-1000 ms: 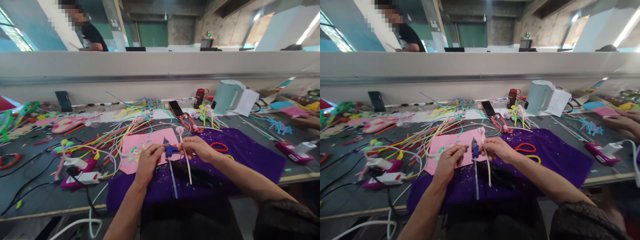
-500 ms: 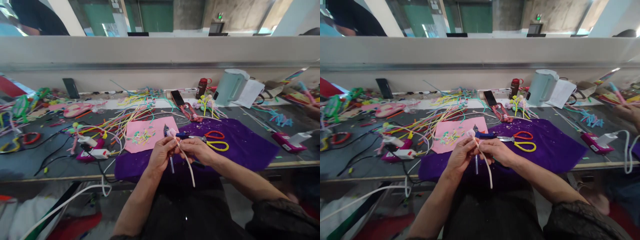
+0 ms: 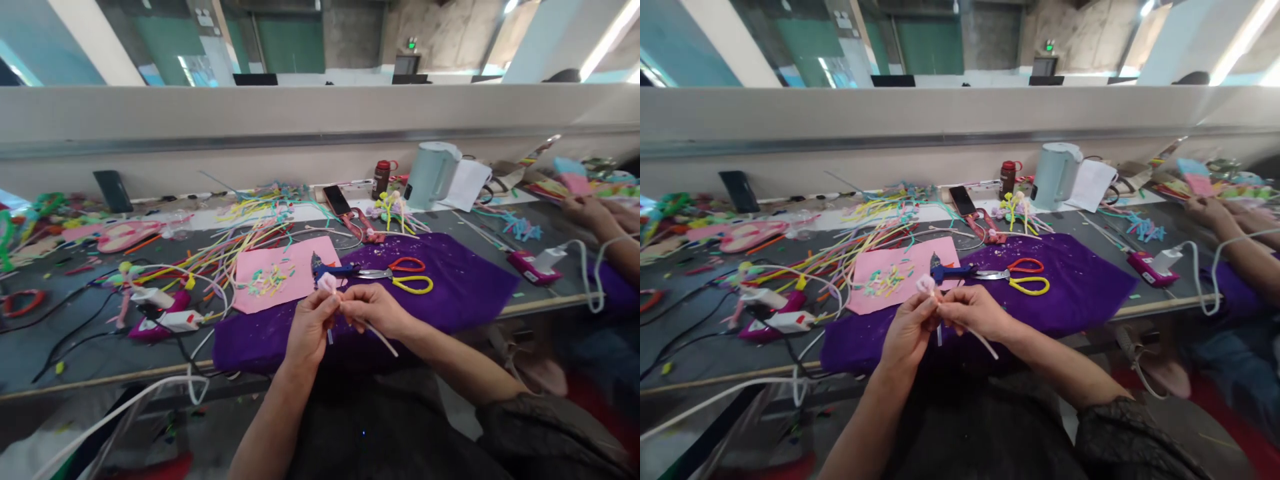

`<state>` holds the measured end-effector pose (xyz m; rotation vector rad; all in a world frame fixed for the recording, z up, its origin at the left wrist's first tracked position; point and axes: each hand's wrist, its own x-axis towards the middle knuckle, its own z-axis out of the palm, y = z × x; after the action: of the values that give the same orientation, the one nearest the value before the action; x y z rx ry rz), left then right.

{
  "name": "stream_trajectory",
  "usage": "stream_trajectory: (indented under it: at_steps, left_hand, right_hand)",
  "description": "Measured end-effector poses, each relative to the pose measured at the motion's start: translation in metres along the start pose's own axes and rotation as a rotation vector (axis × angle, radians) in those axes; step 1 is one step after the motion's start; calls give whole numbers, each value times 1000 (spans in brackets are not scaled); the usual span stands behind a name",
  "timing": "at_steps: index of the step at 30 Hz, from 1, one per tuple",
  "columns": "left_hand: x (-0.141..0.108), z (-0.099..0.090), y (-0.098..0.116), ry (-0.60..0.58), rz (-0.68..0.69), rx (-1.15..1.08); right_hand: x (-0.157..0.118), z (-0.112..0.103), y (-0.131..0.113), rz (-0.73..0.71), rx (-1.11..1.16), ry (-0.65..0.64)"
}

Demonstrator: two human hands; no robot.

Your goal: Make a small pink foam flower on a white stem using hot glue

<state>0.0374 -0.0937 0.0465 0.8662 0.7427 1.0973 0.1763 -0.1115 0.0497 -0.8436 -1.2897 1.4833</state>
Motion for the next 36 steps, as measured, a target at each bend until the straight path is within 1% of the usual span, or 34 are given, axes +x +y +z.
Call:
stream_trajectory:
  at_steps: [3, 6, 10, 14, 17, 19, 21, 25, 28, 30, 33, 36]
  left_hand:
    - [-12, -4, -4, -46, -54, -55]
    - [-21, -9, -8, -48, -108, -103]
    - [-36, -16, -13, -73, -170, -138]
    - [-55, -24, -18, -91, -170, -88]
    - [-64, -29, -18, -64, -125, -12]
    - [-65, -32, -16, -16, -71, 5]
    - [-65, -33, -14, 16, -9, 16]
    - [-65, -33, -10, 16, 70, 40]
    - [-66, -34, -7, 53, 108, 18]
    - [-65, -35, -5, 80, 118, -4]
    - [-63, -38, -3, 116, 85, -18]
    - [-60, -40, -3, 124, 39, -53]
  right_hand:
    - [-10, 6, 5, -39, -37, -25]
    - [-20, 11, 10, -44, -102, -29]
    - [-36, 18, 13, -76, -257, -34]
    - [-53, 29, 18, -173, -407, -55]
    - [-61, 34, 27, -195, -450, -2]
    - [-66, 33, 34, -207, -512, 28]
    - [-72, 27, 40, -219, -591, 35]
    - [-88, 7, 44, -188, -662, 81]
    - [-99, -3, 43, -148, -681, 105]
    - [-103, -4, 42, -134, -697, 86]
    - [-103, 0, 42, -142, -720, 50]
    - [-99, 5, 46, -168, -747, 60]
